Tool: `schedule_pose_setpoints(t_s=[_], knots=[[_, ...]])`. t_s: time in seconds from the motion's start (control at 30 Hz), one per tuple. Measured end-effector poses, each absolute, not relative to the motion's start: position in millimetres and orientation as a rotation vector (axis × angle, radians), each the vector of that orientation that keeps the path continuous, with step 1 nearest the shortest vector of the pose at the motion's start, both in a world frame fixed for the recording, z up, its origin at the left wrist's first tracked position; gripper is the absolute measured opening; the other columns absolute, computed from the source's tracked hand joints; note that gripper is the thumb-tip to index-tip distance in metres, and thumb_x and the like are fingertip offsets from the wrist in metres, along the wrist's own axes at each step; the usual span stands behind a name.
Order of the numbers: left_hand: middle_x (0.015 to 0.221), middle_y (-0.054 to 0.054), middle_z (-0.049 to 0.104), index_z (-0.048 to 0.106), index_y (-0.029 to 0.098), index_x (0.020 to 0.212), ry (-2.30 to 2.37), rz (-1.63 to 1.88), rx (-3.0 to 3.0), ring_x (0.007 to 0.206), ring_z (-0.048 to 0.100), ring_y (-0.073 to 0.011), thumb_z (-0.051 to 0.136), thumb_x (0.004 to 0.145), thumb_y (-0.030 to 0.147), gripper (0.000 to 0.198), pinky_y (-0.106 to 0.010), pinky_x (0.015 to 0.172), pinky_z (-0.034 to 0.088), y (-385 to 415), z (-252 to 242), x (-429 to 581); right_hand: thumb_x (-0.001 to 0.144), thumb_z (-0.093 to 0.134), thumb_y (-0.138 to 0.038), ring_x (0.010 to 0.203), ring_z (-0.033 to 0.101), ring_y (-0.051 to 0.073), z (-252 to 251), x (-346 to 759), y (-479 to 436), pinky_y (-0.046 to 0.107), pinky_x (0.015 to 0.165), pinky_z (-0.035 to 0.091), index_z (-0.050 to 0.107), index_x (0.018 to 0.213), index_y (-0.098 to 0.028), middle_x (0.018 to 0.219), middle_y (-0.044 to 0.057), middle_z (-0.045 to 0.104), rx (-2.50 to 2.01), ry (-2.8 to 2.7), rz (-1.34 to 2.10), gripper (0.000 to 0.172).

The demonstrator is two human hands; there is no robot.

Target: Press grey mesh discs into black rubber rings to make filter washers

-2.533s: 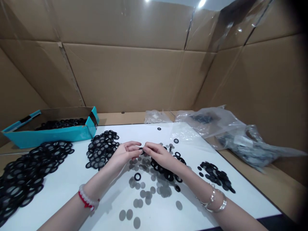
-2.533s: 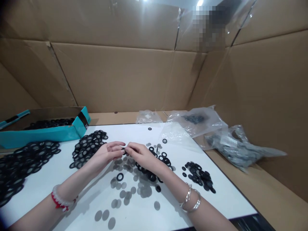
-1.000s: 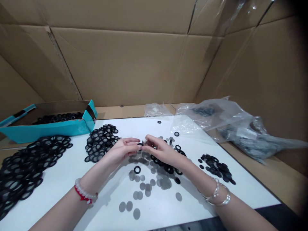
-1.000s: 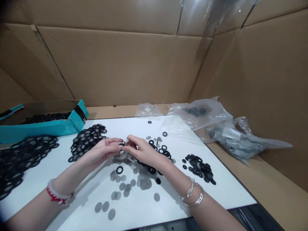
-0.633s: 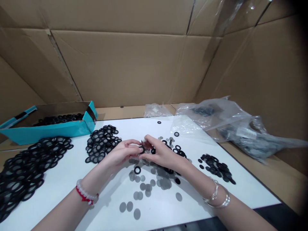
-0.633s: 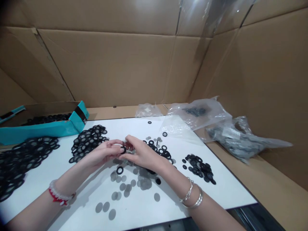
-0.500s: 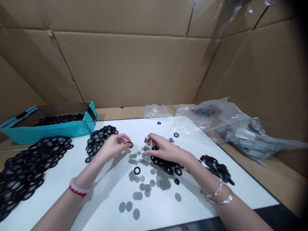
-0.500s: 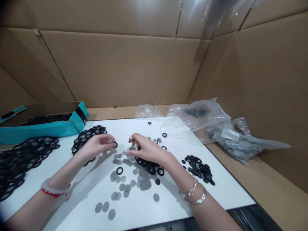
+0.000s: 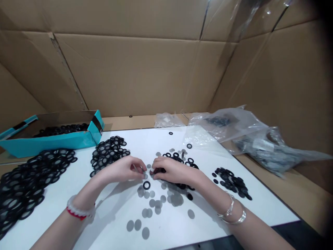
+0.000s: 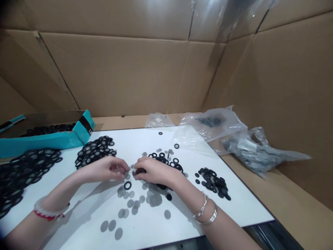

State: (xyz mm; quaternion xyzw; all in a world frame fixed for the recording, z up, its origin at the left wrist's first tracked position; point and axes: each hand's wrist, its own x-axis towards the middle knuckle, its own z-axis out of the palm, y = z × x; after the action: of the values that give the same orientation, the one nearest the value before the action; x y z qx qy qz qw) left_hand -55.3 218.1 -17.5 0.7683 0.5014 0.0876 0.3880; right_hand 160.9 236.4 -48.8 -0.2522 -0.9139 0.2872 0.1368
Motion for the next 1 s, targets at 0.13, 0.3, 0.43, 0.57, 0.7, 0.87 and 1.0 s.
schedule_pose_setpoints(t_s=[0.13, 0.3, 0.43, 0.57, 0.7, 0.87, 1.0], knots=[[0.084, -0.004, 0.069, 0.071, 0.021, 0.09, 1.288, 0.159, 2.091, 0.073, 0.059, -0.0196, 0.066, 0.066, 0.036, 0.029, -0.025, 0.063, 0.041, 209.5, -16.5, -49.1, 0.091, 0.052, -0.028, 0.087, 0.053, 0.018, -45.0, 162.6, 238.1, 0.027, 0.075, 0.041, 0.061, 0.082, -0.019, 0.086, 0.004, 0.058, -0.716, -2.635, 0.811, 0.015], [0.082, -0.003, 0.069, 0.072, 0.023, 0.083, 1.227, 0.16, 2.118, 0.072, 0.059, -0.018, 0.061, 0.066, 0.026, 0.021, -0.023, 0.063, 0.041, 205.5, -23.6, -42.4, 0.091, 0.048, -0.027, 0.07, 0.052, 0.014, -43.7, 162.9, 239.1, 0.025, 0.062, 0.038, 0.055, 0.072, -0.018, 0.074, 0.002, 0.057, -0.868, -2.539, 0.809, 0.023], [0.069, -0.001, 0.063, 0.07, 0.02, 0.074, 1.254, 0.191, 2.059, 0.062, 0.055, -0.0163, 0.063, 0.062, 0.024, 0.015, -0.023, 0.055, 0.037, 206.1, -24.0, -39.5, 0.088, 0.05, -0.026, 0.058, 0.047, 0.011, -42.6, 165.7, 242.3, 0.024, 0.054, 0.035, 0.05, 0.068, -0.018, 0.064, -0.001, 0.053, -0.969, -2.411, 0.904, 0.021], [0.06, 0.0, 0.062, 0.064, 0.018, 0.071, 1.255, 0.393, 1.775, 0.058, 0.056, -0.0162, 0.061, 0.065, 0.024, 0.009, -0.024, 0.053, 0.038, 212.5, -25.2, -39.6, 0.084, 0.056, -0.025, 0.068, 0.055, 0.013, -40.3, 167.9, 245.3, 0.024, 0.062, 0.041, 0.058, 0.078, -0.017, 0.076, 0.001, 0.062, -0.934, -2.284, 1.065, 0.01], [0.064, -0.004, 0.065, 0.062, 0.016, 0.071, 1.343, 0.752, 1.495, 0.063, 0.061, -0.0177, 0.067, 0.064, 0.027, 0.014, -0.026, 0.056, 0.042, 217.6, -26.5, -39.3, 0.085, 0.056, -0.031, 0.076, 0.058, 0.015, -42.0, 164.0, 246.4, 0.027, 0.068, 0.044, 0.063, 0.082, -0.018, 0.081, 0.003, 0.064, -0.898, -2.092, 1.2, 0.015], [0.069, -0.003, 0.067, 0.065, 0.016, 0.076, 1.26, 0.936, 1.239, 0.067, 0.061, -0.0163, 0.074, 0.062, 0.03, 0.022, -0.026, 0.061, 0.043, 213.9, -27.1, -33.7, 0.08, 0.064, -0.031, 0.079, 0.061, 0.017, -47.2, 157.5, 247.6, 0.029, 0.071, 0.046, 0.059, 0.097, -0.019, 0.082, 0.004, 0.066, -0.906, -1.825, 1.372, 0.022], [0.077, -0.003, 0.068, 0.067, 0.017, 0.08, 1.21, 1.008, 1.165, 0.071, 0.061, -0.0149, 0.076, 0.063, 0.029, 0.023, -0.025, 0.065, 0.044, 210.6, -28.6, -29.5, 0.078, 0.066, -0.034, 0.078, 0.061, 0.017, -47.9, 157.1, 246.7, 0.029, 0.069, 0.045, 0.061, 0.086, -0.018, 0.082, 0.004, 0.065, -0.876, -1.811, 1.402, 0.018]])
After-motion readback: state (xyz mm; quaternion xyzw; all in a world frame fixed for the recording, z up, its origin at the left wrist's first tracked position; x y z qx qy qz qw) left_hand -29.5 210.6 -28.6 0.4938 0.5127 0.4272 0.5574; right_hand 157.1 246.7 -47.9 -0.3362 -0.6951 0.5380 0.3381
